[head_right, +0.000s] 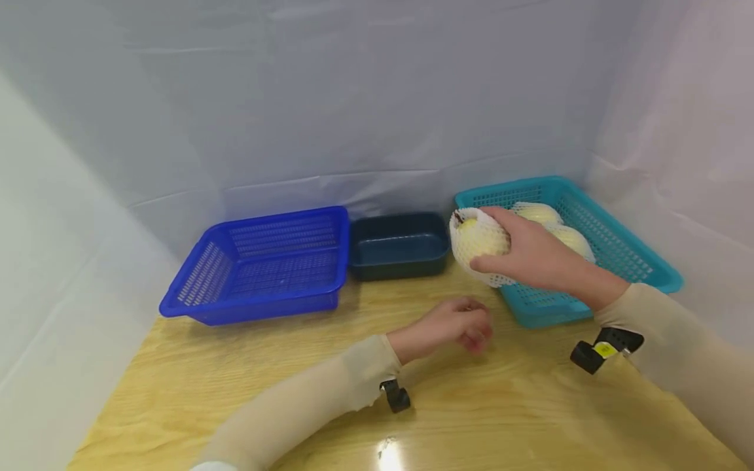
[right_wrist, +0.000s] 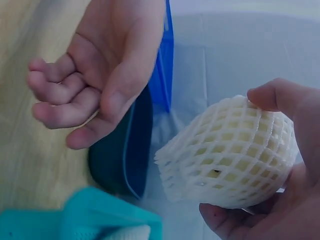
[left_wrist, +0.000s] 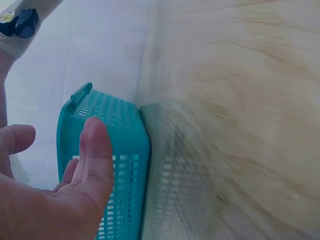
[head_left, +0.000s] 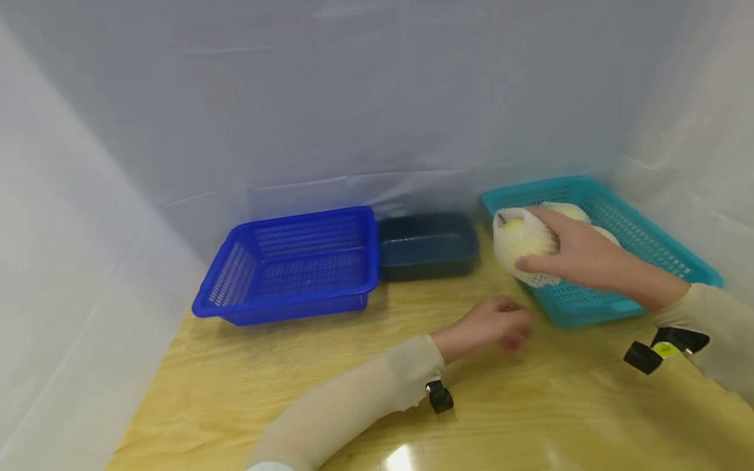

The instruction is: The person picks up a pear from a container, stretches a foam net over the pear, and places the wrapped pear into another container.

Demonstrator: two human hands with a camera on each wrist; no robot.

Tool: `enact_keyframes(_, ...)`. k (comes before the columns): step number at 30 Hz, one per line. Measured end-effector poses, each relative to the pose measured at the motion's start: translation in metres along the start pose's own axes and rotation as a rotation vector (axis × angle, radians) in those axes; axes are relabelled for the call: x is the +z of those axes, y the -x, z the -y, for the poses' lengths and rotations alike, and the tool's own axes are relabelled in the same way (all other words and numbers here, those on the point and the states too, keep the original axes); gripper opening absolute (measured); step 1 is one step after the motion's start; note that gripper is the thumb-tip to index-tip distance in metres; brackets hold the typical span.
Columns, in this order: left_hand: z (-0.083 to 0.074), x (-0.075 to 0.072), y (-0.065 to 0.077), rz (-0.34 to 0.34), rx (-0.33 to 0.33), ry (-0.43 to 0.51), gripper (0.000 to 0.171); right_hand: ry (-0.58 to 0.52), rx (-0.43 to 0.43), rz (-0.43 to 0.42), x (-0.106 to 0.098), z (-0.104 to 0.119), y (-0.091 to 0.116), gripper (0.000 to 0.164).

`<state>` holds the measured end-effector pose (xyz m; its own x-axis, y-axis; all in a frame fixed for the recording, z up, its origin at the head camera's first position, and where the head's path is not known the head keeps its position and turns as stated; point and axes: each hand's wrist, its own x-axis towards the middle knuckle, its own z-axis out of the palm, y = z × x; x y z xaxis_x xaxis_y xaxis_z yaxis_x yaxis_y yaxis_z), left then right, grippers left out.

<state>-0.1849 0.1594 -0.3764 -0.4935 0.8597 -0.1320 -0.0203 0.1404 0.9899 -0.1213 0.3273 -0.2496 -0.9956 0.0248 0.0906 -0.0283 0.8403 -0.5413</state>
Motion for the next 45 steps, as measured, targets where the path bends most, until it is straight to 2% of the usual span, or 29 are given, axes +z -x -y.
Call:
enact_keyframes(6,-0.008,0.009,-0.025,0.014,-0.040,0.134,0.033,0.085,-0.008,-0.008,-0.017,0.001,-0.009,0.089)
enact_keyframes(10,-0.010,0.007,-0.038,0.009,-0.063,0.193,0.028,0.146,-0.031,0.007,-0.027,0.000,-0.020,0.089)
enact_keyframes(15,-0.011,0.004,-0.048,0.007,-0.053,0.271,0.018,0.209,-0.069,0.035,-0.038,-0.007,-0.039,0.084)
enact_keyframes(23,-0.016,0.007,-0.054,-0.028,-0.068,0.334,0.014,0.322,-0.029,0.133,-0.049,-0.032,-0.068,0.088)
enact_keyframes(30,-0.022,0.007,-0.055,-0.040,-0.108,0.338,0.017,0.393,-0.072,0.197,-0.044,-0.054,-0.094,0.081)
enact_keyframes(34,-0.023,0.010,-0.056,-0.058,-0.125,0.346,0.013,0.415,-0.047,0.231,-0.041,-0.062,-0.102,0.082)
enact_keyframes(41,-0.024,0.016,-0.058,-0.047,-0.141,0.354,0.014,0.441,-0.026,0.245,-0.037,-0.081,-0.110,0.078)
enact_keyframes(45,-0.025,0.018,-0.058,-0.054,-0.140,0.351,0.015,0.444,-0.021,0.299,-0.028,-0.086,-0.117,0.081)
